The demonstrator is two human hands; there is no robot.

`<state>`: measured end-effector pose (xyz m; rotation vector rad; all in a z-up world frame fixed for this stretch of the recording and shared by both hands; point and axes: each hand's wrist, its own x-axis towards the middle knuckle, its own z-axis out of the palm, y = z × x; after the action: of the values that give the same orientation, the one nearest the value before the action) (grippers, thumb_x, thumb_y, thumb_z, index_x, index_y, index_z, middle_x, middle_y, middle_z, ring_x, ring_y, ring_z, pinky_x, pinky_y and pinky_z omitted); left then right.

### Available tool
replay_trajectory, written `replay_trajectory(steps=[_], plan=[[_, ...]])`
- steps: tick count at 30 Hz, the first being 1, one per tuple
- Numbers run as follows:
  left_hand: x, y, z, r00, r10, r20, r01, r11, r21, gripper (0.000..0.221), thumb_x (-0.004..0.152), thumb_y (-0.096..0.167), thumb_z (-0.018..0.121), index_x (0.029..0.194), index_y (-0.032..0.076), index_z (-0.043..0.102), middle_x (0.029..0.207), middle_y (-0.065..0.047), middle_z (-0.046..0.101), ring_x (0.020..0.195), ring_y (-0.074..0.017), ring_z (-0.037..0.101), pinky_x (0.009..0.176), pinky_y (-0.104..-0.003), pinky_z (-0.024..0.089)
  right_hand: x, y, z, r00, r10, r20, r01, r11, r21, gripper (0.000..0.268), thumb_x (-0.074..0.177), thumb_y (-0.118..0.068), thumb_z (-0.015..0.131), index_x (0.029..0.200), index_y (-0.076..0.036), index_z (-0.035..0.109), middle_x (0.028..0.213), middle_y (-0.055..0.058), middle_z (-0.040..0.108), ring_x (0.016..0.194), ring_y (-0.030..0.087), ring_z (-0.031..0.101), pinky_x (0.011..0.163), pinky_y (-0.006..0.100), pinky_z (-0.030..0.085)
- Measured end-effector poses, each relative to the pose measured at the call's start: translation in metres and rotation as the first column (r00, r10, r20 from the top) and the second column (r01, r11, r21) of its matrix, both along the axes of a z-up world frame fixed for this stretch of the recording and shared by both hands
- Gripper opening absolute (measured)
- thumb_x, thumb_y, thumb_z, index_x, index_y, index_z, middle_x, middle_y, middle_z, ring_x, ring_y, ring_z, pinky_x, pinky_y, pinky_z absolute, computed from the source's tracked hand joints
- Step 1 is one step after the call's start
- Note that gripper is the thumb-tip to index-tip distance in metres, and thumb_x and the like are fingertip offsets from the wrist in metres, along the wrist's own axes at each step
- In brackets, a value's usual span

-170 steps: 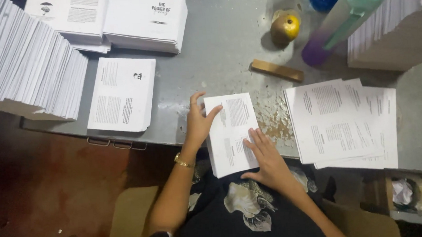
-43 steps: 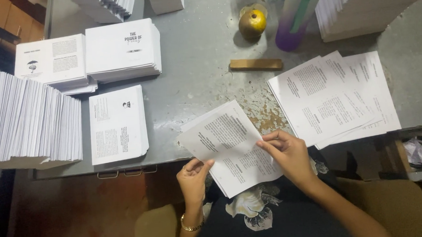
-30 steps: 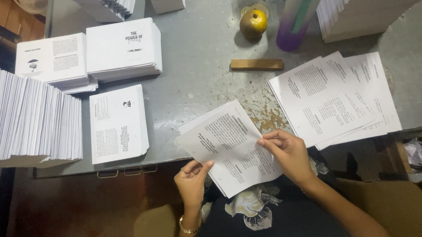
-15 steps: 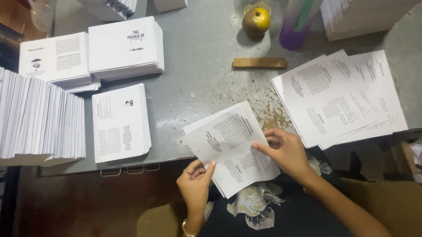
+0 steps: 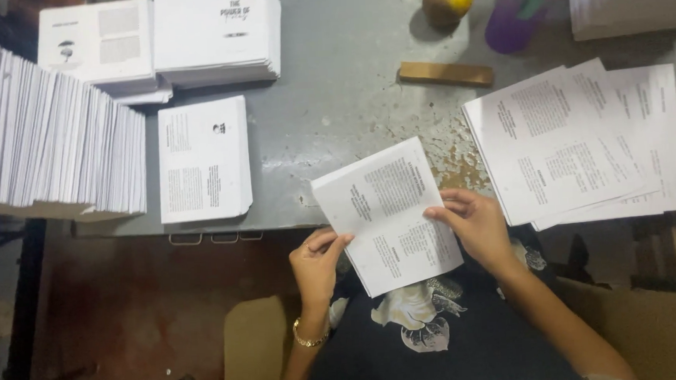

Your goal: Folding printed sheets of paper and stacking them on a table in a print shop.

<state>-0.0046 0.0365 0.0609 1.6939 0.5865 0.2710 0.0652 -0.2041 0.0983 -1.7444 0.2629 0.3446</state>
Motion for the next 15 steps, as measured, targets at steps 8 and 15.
replay_trajectory(steps=[8, 15], plan=[[0.006, 0.002, -0.013, 0.991, 0.101, -0.083, -0.111, 0.986, -0.127, 0.021, 0.064, 0.001, 0.096, 0.074, -0.001, 0.078, 0.068, -0.008, 0.075, 0.065, -0.0058, 0.058, 0.056, -0.027, 0.054, -0.005, 0.003, 0.016, 0.997, 0.007, 0.077, -0.008, 1.000, 0.011, 0.036, 0.083, -0.007, 0.081, 0.118, -0.002, 0.074, 0.095, 0.020, 0.080, 0.096, 0.032, 0.077, 0.086, 0.044, 0.061], [0.004, 0.007, -0.034, 0.992, 0.101, -0.070, -0.117, 0.951, -0.286, 0.024, 0.061, -0.005, 0.096, 0.071, -0.002, 0.075, 0.066, -0.006, 0.072, 0.061, -0.0072, 0.062, 0.057, -0.022, 0.055, -0.004, -0.008, -0.005, 0.994, 0.092, 0.065, -0.096, 0.993, 0.064, 0.028, 0.094, -0.011, 0.068, 0.122, -0.006, 0.073, 0.097, 0.017, 0.081, 0.098, 0.028, 0.078, 0.091, 0.043, 0.059]])
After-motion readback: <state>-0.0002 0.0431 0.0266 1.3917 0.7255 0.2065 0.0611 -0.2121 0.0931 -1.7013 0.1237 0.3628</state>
